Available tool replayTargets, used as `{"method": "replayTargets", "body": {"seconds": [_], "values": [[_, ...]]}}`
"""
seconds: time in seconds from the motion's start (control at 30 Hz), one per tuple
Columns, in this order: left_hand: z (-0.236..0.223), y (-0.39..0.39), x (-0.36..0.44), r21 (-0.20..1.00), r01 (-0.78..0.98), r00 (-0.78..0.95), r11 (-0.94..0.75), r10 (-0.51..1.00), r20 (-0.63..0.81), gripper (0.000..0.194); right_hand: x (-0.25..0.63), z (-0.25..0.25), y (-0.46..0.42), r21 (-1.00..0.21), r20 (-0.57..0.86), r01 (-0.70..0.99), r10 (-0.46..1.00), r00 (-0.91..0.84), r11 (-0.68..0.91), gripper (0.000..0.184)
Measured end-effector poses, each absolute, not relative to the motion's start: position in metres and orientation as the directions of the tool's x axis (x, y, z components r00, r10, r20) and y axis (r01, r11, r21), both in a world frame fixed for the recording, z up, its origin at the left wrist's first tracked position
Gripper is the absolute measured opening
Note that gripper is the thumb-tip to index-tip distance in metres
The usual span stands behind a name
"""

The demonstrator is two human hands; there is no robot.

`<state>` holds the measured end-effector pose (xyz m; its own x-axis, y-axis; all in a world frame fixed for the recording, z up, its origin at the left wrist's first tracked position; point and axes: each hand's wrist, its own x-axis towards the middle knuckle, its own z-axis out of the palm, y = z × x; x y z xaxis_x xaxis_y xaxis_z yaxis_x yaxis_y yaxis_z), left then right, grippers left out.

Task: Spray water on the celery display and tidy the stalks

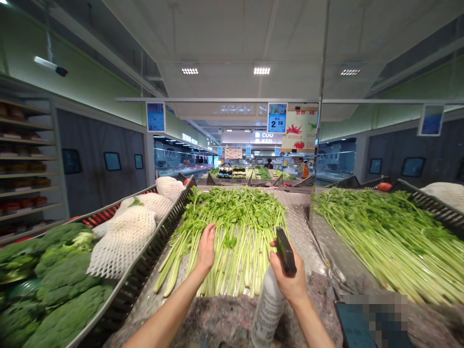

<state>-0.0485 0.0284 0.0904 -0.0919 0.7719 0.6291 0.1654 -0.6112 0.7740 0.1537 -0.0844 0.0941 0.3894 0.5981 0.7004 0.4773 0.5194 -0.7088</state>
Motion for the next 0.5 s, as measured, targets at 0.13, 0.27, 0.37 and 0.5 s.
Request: {"method": "replayTargets", "body": {"seconds": [0.13, 0.27, 0.37, 0.5], "values": [[0.093, 0.029, -0.051, 0.771, 0.164, -0.099, -0.616, 0.767, 0.634, 0.039, 0.168, 0.098, -0.097, -0.750, 0.661, 0.443, 0.575, 0.482, 0.490, 0.031], [0.096, 0.028, -0.049, 0.771, 0.162, -0.106, -0.616, 0.766, 0.634, 0.039, 0.174, 0.099, -0.103, -0.786, 0.615, 0.440, 0.625, 0.480, 0.435, 0.034], [0.096, 0.025, -0.043, 0.775, 0.154, -0.082, -0.612, 0.774, 0.628, 0.041, 0.175, 0.097, -0.105, -0.794, 0.604, 0.446, 0.620, 0.501, 0.413, 0.031], [0.096, 0.023, -0.037, 0.776, 0.142, -0.062, -0.614, 0.777, 0.626, 0.042, 0.182, 0.091, -0.107, -0.800, 0.598, 0.446, 0.591, 0.542, 0.401, 0.029]]}}
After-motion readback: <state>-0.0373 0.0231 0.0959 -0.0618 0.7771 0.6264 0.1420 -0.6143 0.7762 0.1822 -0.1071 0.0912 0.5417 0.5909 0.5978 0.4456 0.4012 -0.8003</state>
